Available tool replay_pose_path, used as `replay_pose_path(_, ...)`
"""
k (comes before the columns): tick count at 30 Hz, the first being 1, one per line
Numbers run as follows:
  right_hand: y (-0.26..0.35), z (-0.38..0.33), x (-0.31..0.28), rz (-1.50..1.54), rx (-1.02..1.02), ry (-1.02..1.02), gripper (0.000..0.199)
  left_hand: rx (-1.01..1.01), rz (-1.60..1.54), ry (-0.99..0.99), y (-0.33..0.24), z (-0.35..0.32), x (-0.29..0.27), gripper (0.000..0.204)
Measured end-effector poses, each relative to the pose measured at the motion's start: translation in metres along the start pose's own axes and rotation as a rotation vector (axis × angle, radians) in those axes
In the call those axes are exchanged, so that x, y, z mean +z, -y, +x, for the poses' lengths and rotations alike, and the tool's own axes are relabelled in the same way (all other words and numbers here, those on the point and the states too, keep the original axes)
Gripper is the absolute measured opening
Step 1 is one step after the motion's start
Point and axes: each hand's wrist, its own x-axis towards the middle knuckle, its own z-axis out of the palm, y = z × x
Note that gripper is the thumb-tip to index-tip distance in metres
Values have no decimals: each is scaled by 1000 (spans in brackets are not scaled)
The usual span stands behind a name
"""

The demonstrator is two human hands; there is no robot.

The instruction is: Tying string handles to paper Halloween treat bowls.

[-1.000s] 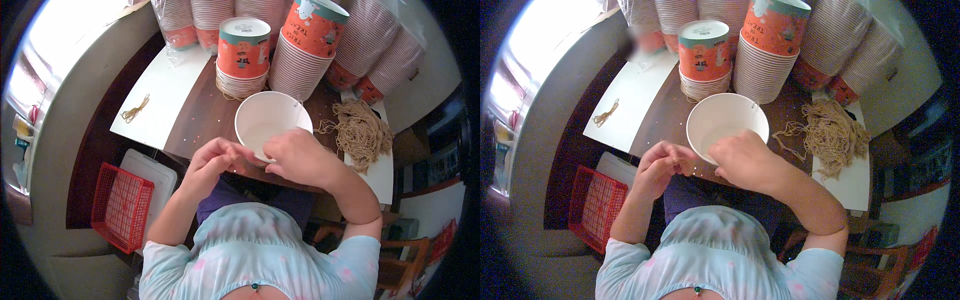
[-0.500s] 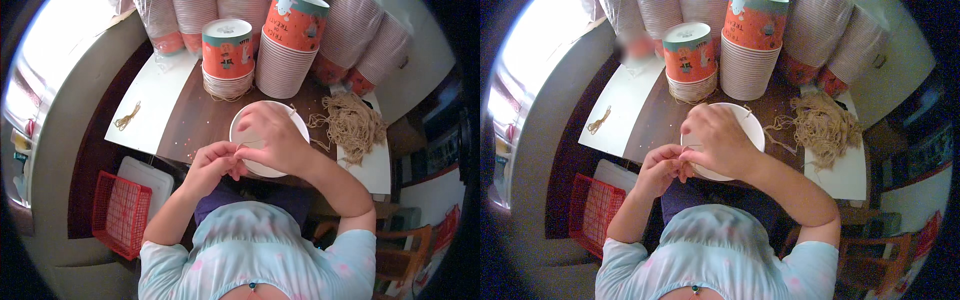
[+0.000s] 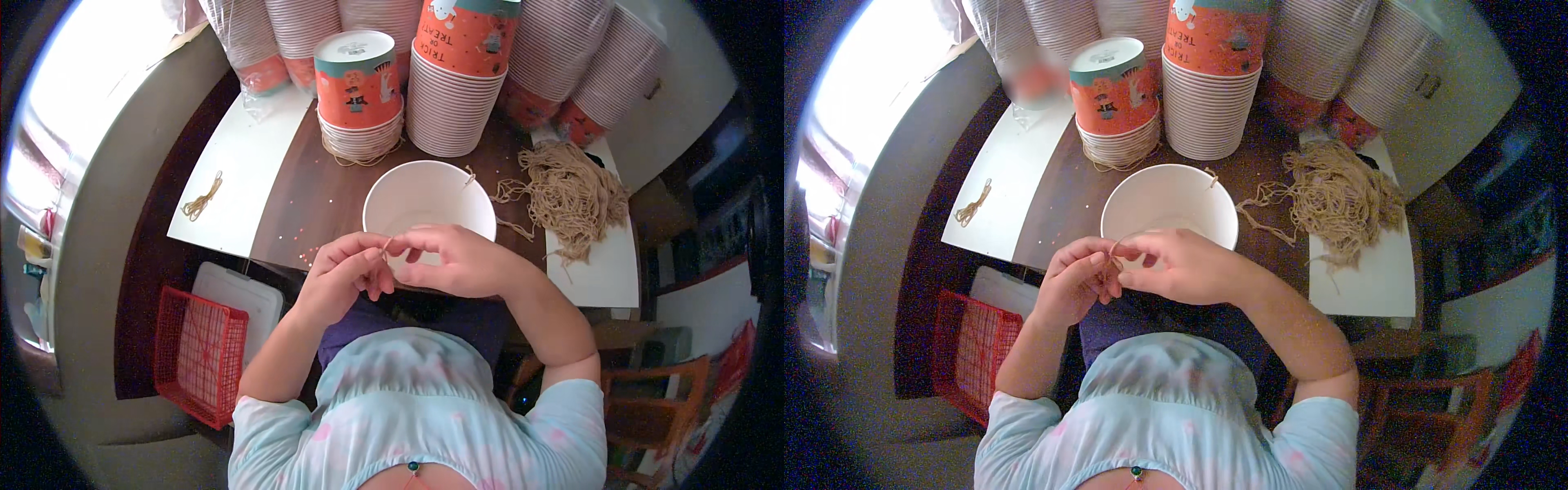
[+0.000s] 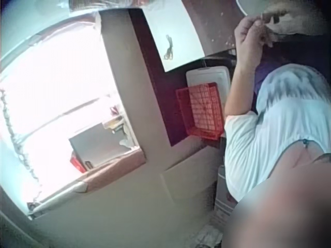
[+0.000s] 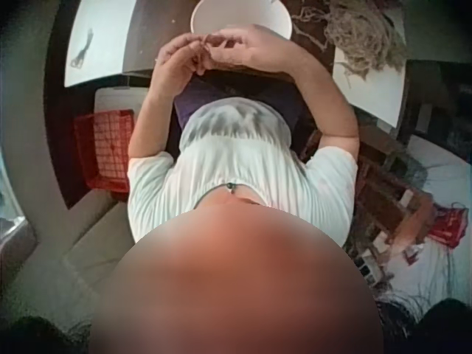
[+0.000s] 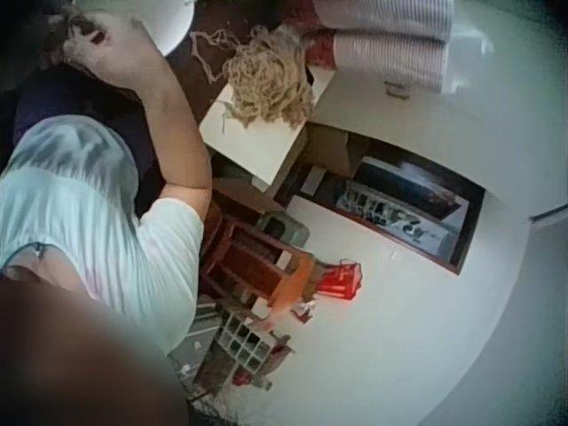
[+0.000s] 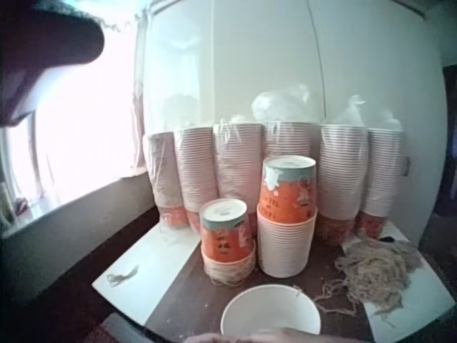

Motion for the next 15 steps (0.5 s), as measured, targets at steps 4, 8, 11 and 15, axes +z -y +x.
replay_pose_path(4, 6, 15, -1, 186, 130, 179, 29, 32, -15, -51, -1, -2, 3, 26)
replay_pose_path(8, 0, 20, -5, 268, 170, 253, 32, 101, -25, -51, 2, -4, -2, 33)
replay_pose_path(11, -14, 21, -2, 281, 130, 189, 41, 175, 113, -45, 2, -4, -2, 36)
replay_pose_path(15, -11, 20, 4, 275, 35, 122, 50, 274, 114, -149, 5, -7, 4, 30)
